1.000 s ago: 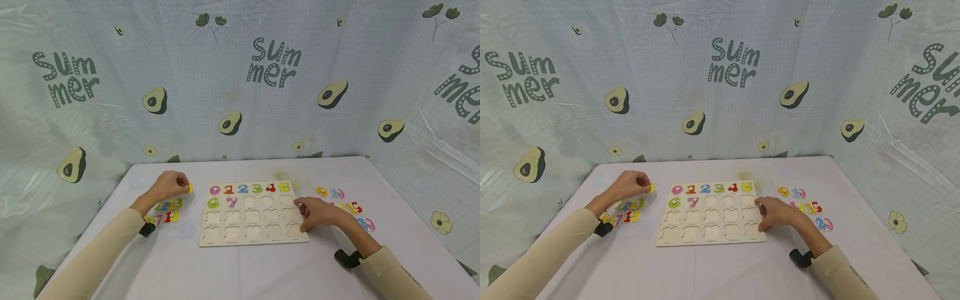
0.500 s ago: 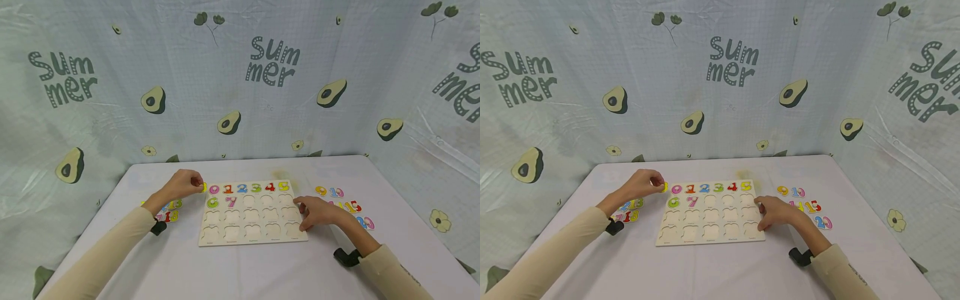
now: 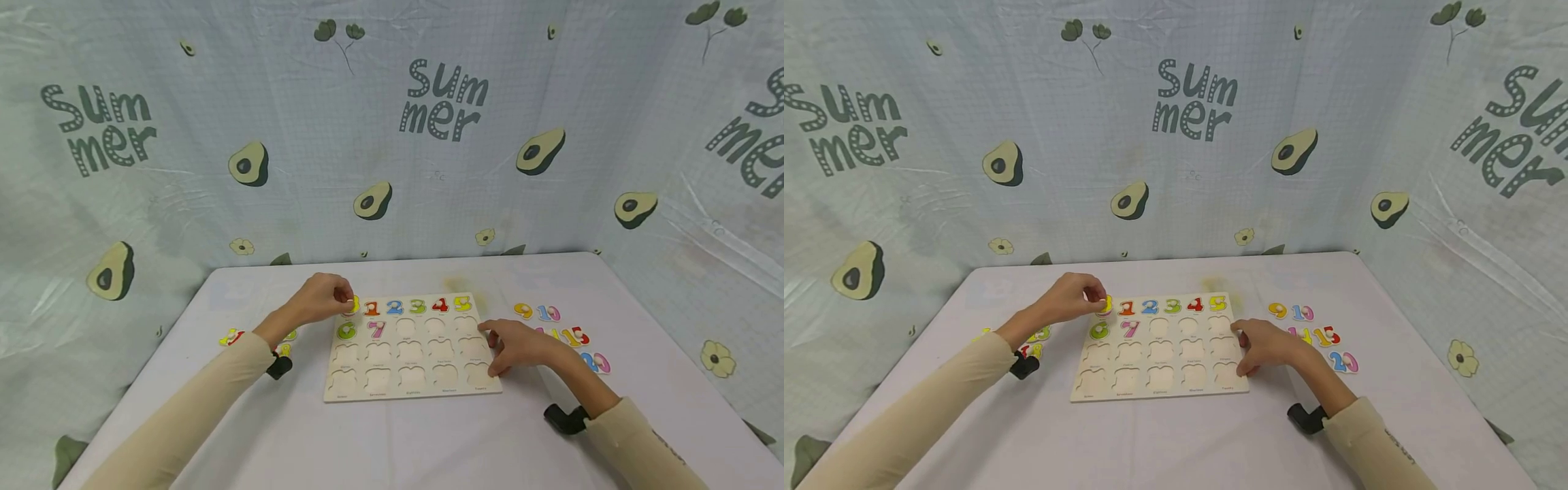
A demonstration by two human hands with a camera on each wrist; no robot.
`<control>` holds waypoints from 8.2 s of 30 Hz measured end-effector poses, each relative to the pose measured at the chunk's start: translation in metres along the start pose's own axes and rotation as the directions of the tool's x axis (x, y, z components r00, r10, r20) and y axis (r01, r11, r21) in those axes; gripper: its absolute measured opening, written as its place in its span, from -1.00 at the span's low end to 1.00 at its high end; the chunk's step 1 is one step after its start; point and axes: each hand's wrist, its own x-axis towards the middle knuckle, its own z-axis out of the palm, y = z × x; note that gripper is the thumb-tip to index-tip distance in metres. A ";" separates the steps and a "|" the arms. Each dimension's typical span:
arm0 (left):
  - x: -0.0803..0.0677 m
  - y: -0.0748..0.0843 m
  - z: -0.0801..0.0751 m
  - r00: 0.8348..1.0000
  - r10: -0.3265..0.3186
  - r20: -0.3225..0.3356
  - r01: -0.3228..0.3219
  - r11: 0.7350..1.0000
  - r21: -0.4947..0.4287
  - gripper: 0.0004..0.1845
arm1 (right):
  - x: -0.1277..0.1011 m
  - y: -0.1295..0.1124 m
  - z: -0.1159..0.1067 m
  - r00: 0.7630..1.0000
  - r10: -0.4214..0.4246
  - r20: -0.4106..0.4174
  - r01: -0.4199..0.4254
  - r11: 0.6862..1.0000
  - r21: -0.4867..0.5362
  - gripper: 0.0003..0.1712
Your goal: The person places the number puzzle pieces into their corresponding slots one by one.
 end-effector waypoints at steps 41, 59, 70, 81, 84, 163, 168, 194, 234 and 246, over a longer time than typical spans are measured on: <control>0.042 0.052 0.054 0.969 0.126 0.212 -0.120 0.992 -0.042 -0.95 | -0.001 0.001 0.000 1.000 -0.004 0.004 0.004 1.000 0.003 -0.04; 0.047 0.061 0.066 0.958 0.151 0.242 -0.152 0.988 -0.014 -0.95 | -0.003 -0.001 0.000 1.000 -0.009 0.003 0.009 1.000 0.003 -0.05; 0.046 0.064 0.065 0.959 0.107 0.262 -0.109 0.994 -0.009 -0.95 | -0.002 -0.002 0.001 1.000 -0.004 0.000 0.004 1.000 0.005 -0.05; 0.048 0.064 0.067 0.957 0.102 0.272 -0.109 0.994 0.010 -0.94 | -0.001 0.001 0.001 1.000 -0.001 -0.003 0.001 1.000 -0.009 -0.03; 0.048 0.063 0.068 0.958 0.086 0.273 -0.094 0.995 0.015 -0.94 | -0.001 0.000 0.001 1.000 -0.003 0.000 0.003 1.000 -0.009 -0.04; -0.094 0.007 0.029 0.925 -0.272 0.267 0.358 0.861 -0.361 -0.52 | -0.005 0.006 -0.014 0.999 -0.039 -0.015 0.039 0.999 0.021 -0.23; -0.094 0.007 0.030 0.924 -0.278 0.261 0.361 0.860 -0.362 -0.53 | -0.005 0.007 -0.039 0.994 -0.084 -0.076 0.081 0.996 -0.048 -0.47; -0.096 0.007 0.024 0.938 -0.206 0.277 0.275 0.931 -0.239 -0.41 | 0.037 0.051 -0.088 0.994 -0.006 -0.113 -0.029 0.953 -0.301 -0.71; -0.095 0.003 0.026 0.928 -0.218 0.301 0.306 0.908 -0.287 -0.36 | 0.038 0.039 -0.096 0.990 -0.032 -0.135 -0.011 0.952 -0.306 -0.93; -0.095 0.004 0.026 0.930 -0.220 0.295 0.305 0.909 -0.283 -0.36 | 0.043 0.012 -0.091 0.983 -0.125 -0.132 0.077 0.944 -0.322 -0.96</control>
